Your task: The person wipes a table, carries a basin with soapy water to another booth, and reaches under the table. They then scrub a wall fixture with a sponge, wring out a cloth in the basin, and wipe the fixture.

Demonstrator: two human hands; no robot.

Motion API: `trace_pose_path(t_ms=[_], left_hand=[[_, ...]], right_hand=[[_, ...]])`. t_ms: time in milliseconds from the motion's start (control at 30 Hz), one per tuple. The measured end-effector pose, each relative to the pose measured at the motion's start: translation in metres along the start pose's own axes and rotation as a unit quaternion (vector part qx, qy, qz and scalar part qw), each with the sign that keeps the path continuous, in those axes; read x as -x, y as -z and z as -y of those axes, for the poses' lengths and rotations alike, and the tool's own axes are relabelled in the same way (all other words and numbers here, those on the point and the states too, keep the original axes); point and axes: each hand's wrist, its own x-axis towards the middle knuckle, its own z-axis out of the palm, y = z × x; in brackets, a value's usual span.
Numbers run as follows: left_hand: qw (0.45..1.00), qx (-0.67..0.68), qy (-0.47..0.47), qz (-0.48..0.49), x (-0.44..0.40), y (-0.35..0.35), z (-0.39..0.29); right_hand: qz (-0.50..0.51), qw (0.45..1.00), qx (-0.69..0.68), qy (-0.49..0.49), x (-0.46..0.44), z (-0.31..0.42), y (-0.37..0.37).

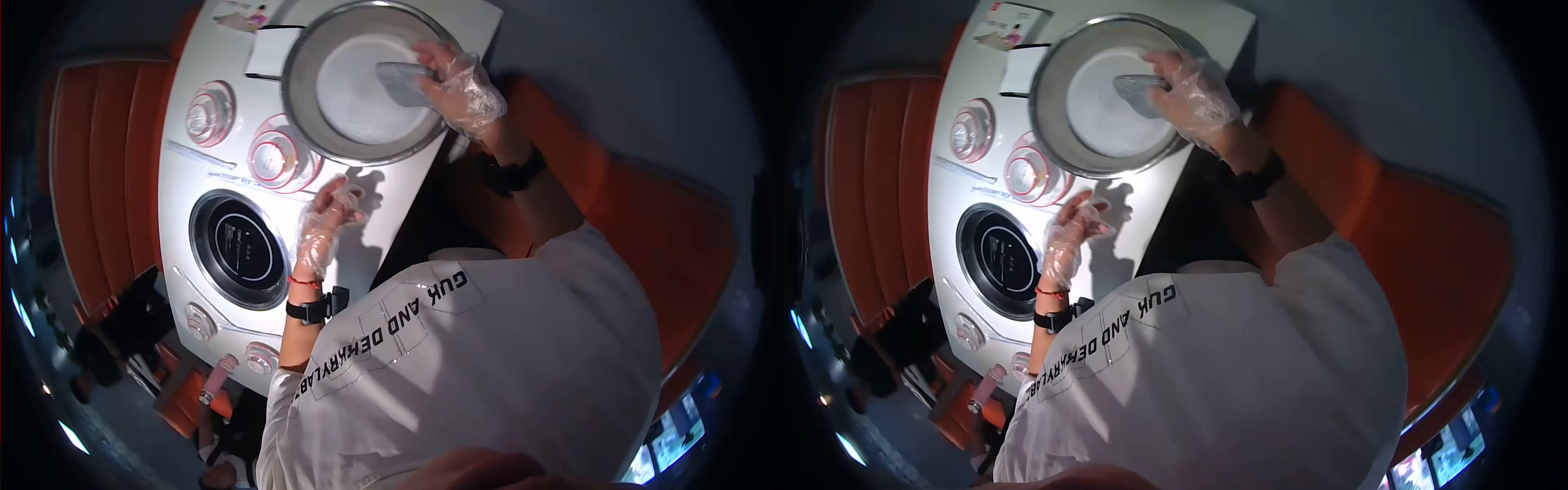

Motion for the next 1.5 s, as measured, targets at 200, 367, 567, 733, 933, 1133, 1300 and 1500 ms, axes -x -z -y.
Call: trace_pose_path(t_ms=[200,367,567,733,933,1133,1300,1500], left_hand=[[0.999,-0.01,-0.024,-0.042,-0.007,-0.036,-0.04],[0.996,0.012,-0.058,-0.06,-0.012,-0.056,-0.037],[0.999,-0.026,-0.026,-0.04,-0.021,-0.043,-0.017],[0.987,-0.152,-0.056,-0.007,-0.021,-0.045,0.0],[0.977,-0.188,-0.062,-0.075,-0.017,-0.063,0.045],[0.968,-0.218,-0.081,-0.091,-0.017,-0.167,0.075],[0.955,-0.274,-0.075,-0.079,-0.046,-0.193,0.092],[0.947,-0.289,-0.099,-0.103,-0.085,-0.21,0.113]], right_hand=[[-0.236,0.966,-0.053,-0.087,0.058,-0.067,0.078],[-0.223,0.924,0.07,-0.303,0.149,-0.164,0.138],[-0.086,0.836,0.255,-0.477,0.189,-0.207,0.121],[-0.056,0.908,0.138,-0.391,0.159,-0.254,0.069],[-0.167,0.891,-0.398,-0.138,0.148,-0.383,0.019],[-0.115,0.89,-0.007,-0.442,0.202,-0.434,0.086],[-0.114,0.84,-0.033,-0.529,0.209,-0.407,0.111],[-0.193,0.887,-0.128,-0.399,0.229,-0.434,0.093]])
